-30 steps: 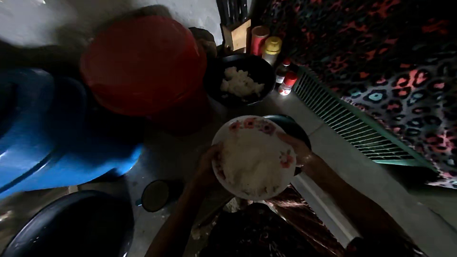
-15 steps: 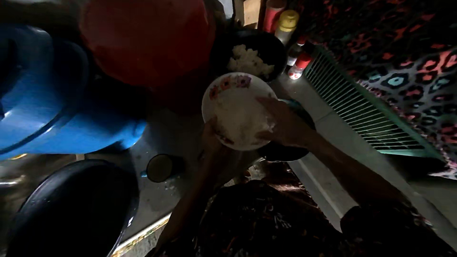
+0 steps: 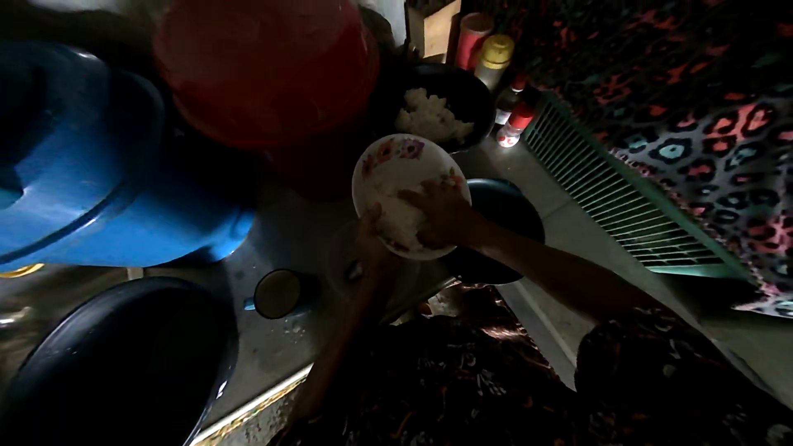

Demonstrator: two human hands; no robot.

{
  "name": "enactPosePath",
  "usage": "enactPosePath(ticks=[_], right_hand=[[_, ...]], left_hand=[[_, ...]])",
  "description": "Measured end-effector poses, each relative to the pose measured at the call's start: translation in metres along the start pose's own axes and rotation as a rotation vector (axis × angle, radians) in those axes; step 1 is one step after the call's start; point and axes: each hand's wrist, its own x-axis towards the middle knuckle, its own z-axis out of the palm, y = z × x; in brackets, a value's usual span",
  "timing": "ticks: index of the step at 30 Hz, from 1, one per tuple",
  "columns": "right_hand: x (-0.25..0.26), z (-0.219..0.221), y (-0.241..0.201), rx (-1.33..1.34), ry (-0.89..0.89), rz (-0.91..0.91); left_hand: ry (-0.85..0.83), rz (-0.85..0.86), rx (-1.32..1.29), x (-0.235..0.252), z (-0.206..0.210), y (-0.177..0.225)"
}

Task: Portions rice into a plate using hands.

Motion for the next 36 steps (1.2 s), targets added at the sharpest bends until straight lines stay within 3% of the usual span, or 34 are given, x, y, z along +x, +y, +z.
enactPosePath(ticks=[7, 15, 19, 22, 28, 33, 36], right_hand=[[0.021, -0.005, -0.011, 0.002, -0.054, 0.005], [0.055, -0.016, 0.001, -0.114, -0.197, 0.039], [0.061, -0.034, 0.017, -0.032, -0.156, -0.037], [0.061, -0.056, 0.027, 0.185, -0.135, -0.015], [0.046, -0.082, 0.039, 0.849, -0.126, 0.175], [0.033, -0.091, 0.035, 1.452, -0.042, 0.346], [0.026, -0.099, 0.032, 1.502, 0.058, 0.340]], left_hand=[[0.043, 0.048, 0.044, 0.010, -0.013, -0.003], [0.241, -0.014, 0.104, 0.010, -0.003, -0.001], [0.170, -0.024, 0.016, 0.010, 0.000, -0.004], [0.091, -0.017, -0.045, 0.011, -0.001, -0.009], [0.230, -0.002, -0.041, 0.008, 0.006, -0.012], [0.212, -0.022, -0.091, 0.008, 0.011, -0.010], [0.206, -0.035, -0.125, 0.012, 0.014, -0.011]])
